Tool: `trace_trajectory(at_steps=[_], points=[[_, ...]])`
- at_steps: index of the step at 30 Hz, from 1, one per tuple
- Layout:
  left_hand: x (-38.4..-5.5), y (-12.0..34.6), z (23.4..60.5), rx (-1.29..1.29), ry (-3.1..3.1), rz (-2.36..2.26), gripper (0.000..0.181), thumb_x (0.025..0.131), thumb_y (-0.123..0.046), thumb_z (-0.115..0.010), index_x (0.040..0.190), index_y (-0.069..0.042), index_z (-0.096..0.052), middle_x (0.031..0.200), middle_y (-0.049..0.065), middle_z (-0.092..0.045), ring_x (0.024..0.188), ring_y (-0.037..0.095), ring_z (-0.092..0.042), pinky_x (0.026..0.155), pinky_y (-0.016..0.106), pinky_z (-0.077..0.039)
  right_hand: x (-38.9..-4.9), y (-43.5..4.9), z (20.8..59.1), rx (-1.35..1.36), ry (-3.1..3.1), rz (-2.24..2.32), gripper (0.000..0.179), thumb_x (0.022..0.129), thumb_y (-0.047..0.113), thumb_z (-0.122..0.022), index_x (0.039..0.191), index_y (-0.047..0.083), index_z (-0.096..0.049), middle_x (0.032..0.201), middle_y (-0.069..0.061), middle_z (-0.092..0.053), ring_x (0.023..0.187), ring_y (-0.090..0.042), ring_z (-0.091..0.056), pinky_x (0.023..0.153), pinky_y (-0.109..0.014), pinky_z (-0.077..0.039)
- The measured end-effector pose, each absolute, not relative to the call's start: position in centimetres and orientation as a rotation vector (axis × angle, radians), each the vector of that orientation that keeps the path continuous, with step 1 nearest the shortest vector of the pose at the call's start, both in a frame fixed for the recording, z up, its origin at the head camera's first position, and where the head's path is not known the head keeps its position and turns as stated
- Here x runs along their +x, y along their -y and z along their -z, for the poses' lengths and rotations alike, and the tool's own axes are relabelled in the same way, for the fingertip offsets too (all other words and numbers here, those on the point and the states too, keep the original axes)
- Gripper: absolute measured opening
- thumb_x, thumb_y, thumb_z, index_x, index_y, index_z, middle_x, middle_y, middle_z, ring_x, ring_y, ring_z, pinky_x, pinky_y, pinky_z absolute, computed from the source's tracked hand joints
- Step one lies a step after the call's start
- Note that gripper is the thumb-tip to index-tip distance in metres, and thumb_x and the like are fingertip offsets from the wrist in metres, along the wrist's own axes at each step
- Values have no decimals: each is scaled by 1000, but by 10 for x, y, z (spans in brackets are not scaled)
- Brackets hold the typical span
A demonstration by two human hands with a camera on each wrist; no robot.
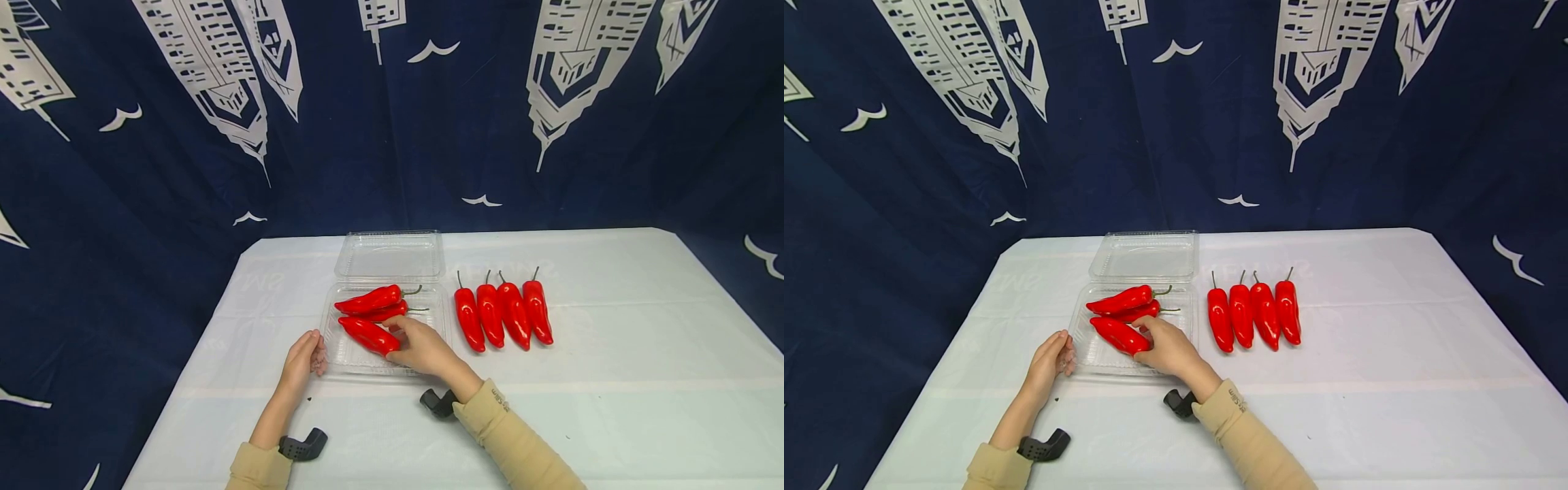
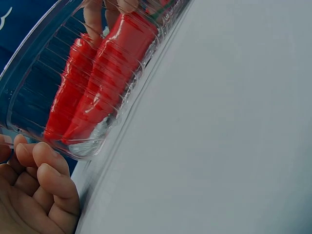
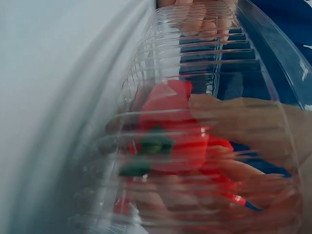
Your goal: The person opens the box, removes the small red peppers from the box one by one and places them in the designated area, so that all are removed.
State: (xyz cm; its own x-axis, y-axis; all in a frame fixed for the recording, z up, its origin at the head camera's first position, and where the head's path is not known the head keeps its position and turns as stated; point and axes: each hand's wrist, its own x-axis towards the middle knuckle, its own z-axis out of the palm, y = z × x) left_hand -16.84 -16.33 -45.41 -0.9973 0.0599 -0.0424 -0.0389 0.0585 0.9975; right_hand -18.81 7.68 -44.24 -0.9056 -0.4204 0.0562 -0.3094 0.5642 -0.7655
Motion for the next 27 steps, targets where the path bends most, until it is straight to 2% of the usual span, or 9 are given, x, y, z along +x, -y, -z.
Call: trace_trajectory(at_steps=[9,17,27], points=[[-167,163,452,26,-2238,-2095,28,104,-13,-27,86,4,-42,66,5,-38,52,10,-40,48,19,-36,-188,-78,440,-606,-2662,1288,47,78,8,-74,121,4,-55,106,-9,-61,89,-19,-61,75,-33,-51],[-179,171,478,16,-2199,-2151,30,105,-20,-30,88,1,-43,66,4,-38,51,10,-40,47,20,-36,-187,-77,436,-561,-2679,1333,41,76,9,-72,115,7,-58,102,-5,-60,82,-16,-57,70,-30,-50],[-179,170,480,28,-2214,-2166,30,104,-22,-33,87,1,-42,66,4,-38,51,10,-39,46,20,-36,-187,-79,429,-503,-2647,1510,38,75,5,-71,111,8,-61,105,-5,-60,92,-21,-58,79,-33,-52]])
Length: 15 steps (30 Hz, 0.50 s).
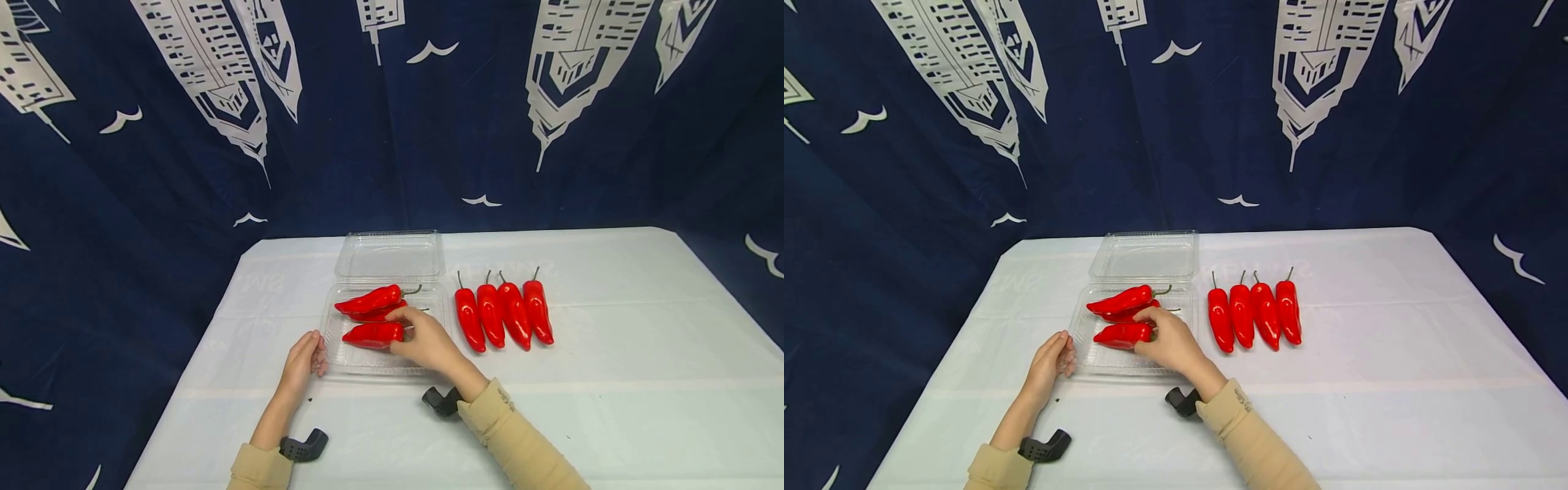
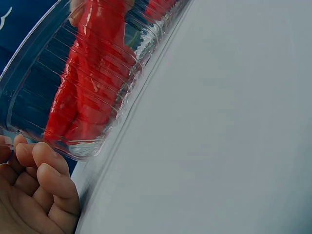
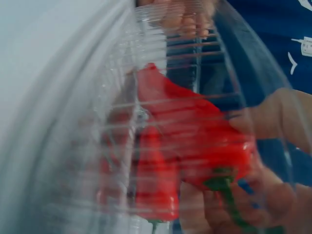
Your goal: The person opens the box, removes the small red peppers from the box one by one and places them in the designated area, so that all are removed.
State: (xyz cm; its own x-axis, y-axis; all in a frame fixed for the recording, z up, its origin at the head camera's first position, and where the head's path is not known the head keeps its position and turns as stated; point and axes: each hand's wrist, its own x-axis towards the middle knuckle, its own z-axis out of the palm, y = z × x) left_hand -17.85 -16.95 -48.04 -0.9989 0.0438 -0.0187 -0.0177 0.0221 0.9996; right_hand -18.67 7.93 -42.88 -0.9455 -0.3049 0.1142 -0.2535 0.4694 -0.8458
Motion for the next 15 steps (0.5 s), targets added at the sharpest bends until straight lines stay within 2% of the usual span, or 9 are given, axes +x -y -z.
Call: trace_trajectory(at_steps=[7,15], points=[[-178,170,477,6,-2193,-2155,30,105,-21,-30,88,1,-42,68,4,-38,52,10,-39,47,20,-36,-187,-84,424,-487,-2566,1623,38,76,4,-70,113,7,-61,107,-8,-61,92,-26,-61,71,-31,-54],[-169,164,456,27,-2216,-2112,28,105,-14,-26,88,3,-41,69,5,-37,53,10,-39,48,19,-37,-190,-91,420,-523,-2540,1688,36,79,5,-67,114,4,-60,108,-8,-61,95,-23,-60,80,-32,-52]])
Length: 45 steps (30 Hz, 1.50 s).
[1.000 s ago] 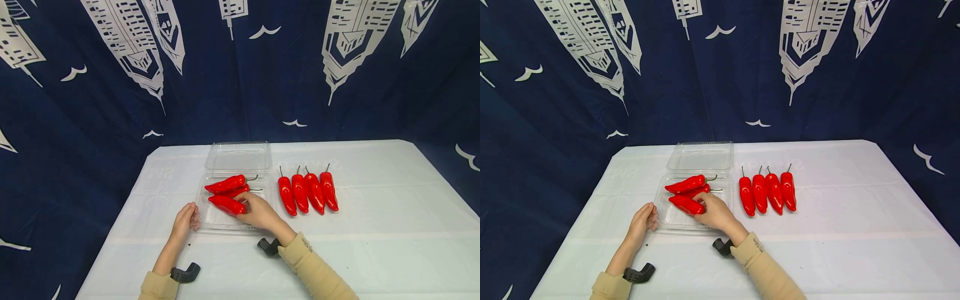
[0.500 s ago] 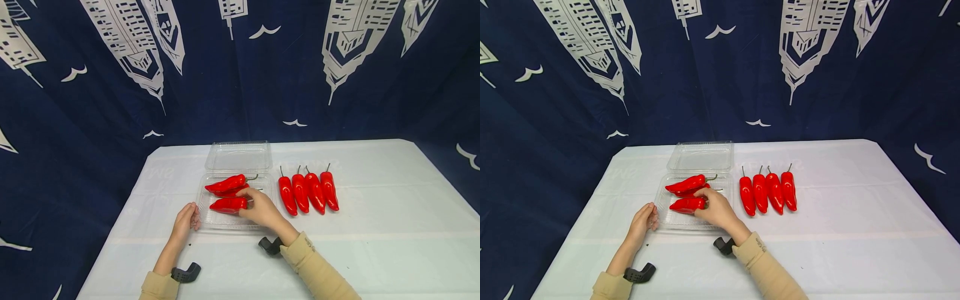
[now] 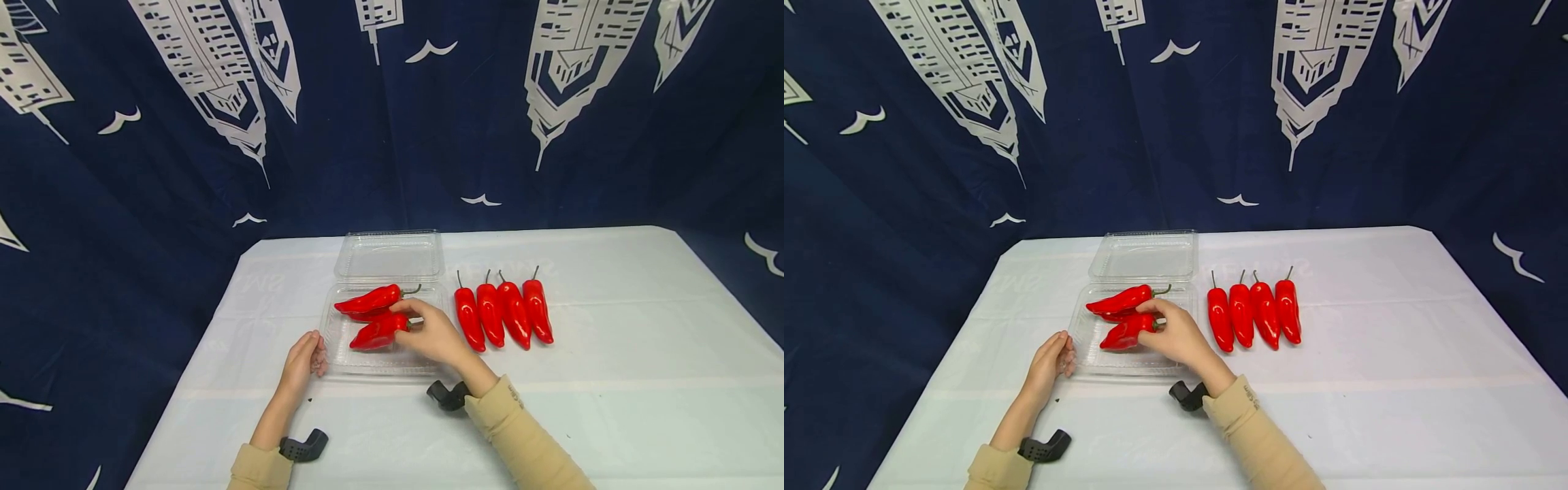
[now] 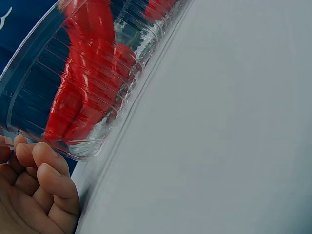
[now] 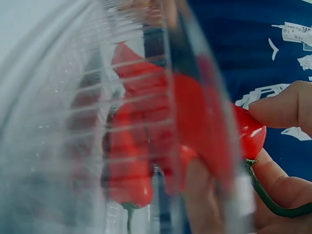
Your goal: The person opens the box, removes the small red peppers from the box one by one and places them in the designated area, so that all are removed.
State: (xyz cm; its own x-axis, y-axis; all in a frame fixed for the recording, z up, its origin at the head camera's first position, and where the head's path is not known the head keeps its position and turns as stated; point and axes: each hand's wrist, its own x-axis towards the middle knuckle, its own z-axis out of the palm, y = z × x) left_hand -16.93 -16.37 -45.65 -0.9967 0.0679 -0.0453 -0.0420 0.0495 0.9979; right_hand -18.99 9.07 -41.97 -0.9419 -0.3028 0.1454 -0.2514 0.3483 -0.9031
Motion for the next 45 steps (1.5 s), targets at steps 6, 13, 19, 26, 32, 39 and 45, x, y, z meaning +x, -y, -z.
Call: trace_trajectory(at_steps=[6,13,19,26,32,39,45], points=[[-167,162,452,18,-2217,-2114,29,104,-13,-26,87,4,-42,69,5,-37,52,10,-39,48,19,-37,-189,-97,413,-541,-2482,1773,35,80,4,-63,114,3,-59,112,-12,-60,98,-28,-61,85,-38,-51],[-168,162,455,31,-2202,-2136,28,104,-13,-27,86,2,-42,67,5,-38,51,10,-39,48,19,-36,-189,-105,406,-580,-2456,1824,38,80,6,-66,117,5,-58,117,-9,-58,102,-26,-58,88,-37,-49],[-169,163,455,30,-2207,-2133,28,104,-13,-27,86,3,-43,68,5,-39,51,10,-40,48,19,-37,-187,-112,399,-606,-2436,1890,38,80,4,-66,117,3,-57,116,-12,-60,99,-27,-61,89,-40,-48],[-169,163,455,30,-2203,-2132,28,104,-13,-27,87,2,-42,68,5,-38,52,10,-40,48,19,-37,-187,-121,391,-536,-2425,1957,38,80,5,-68,117,2,-58,113,-13,-61,96,-26,-61,89,-39,-48],[-169,163,455,35,-2202,-2136,28,104,-13,-27,86,2,-42,67,4,-38,52,10,-40,48,19,-37,-187,-129,386,-456,-2445,1999,37,81,3,-69,116,1,-59,114,-14,-62,100,-26,-59,89,-36,-48],[-169,163,455,26,-2195,-2144,28,104,-13,-27,85,2,-42,67,4,-38,51,10,-39,48,19,-37,-187,-142,378,-370,-2533,1996,36,82,9,-70,116,3,-61,113,-12,-62,100,-23,-59,89,-34,-48],[-168,163,454,15,-2188,-2151,28,104,-13,-27,85,1,-42,67,4,-38,51,10,-39,48,19,-37,-186,-154,373,-233,-2555,2025,39,82,13,-72,119,6,-60,111,-10,-61,97,-22,-59,84,-24,-49]])
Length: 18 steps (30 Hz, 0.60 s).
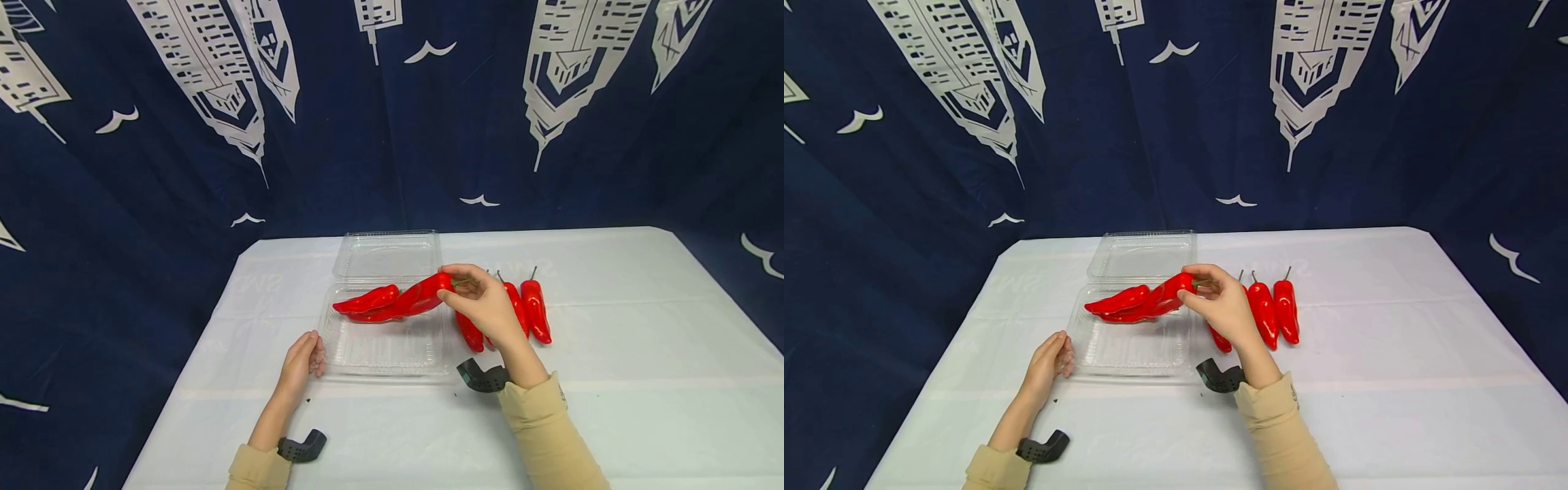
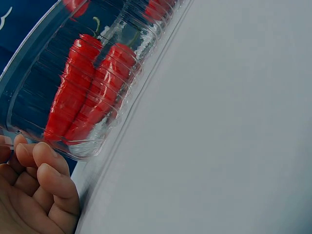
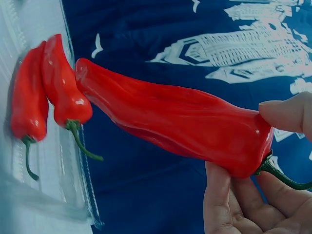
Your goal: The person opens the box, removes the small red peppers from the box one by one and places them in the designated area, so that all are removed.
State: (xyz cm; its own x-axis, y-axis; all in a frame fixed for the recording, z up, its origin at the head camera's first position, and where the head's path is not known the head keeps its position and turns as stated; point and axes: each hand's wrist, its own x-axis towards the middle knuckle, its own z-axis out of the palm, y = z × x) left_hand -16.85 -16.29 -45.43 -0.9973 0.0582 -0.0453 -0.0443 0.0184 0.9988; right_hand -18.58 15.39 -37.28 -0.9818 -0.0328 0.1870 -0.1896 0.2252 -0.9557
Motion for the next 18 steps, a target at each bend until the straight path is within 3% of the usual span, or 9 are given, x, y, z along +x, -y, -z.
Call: trace_trajectory(at_steps=[18], points=[[-168,163,454,43,-2223,-2116,29,104,-13,-26,84,0,-42,67,4,-38,51,9,-41,48,19,-37,-182,-185,364,66,2197,-1829,39,87,19,-68,122,5,-58,117,-3,-60,103,-14,-56,91,-20,-43]])
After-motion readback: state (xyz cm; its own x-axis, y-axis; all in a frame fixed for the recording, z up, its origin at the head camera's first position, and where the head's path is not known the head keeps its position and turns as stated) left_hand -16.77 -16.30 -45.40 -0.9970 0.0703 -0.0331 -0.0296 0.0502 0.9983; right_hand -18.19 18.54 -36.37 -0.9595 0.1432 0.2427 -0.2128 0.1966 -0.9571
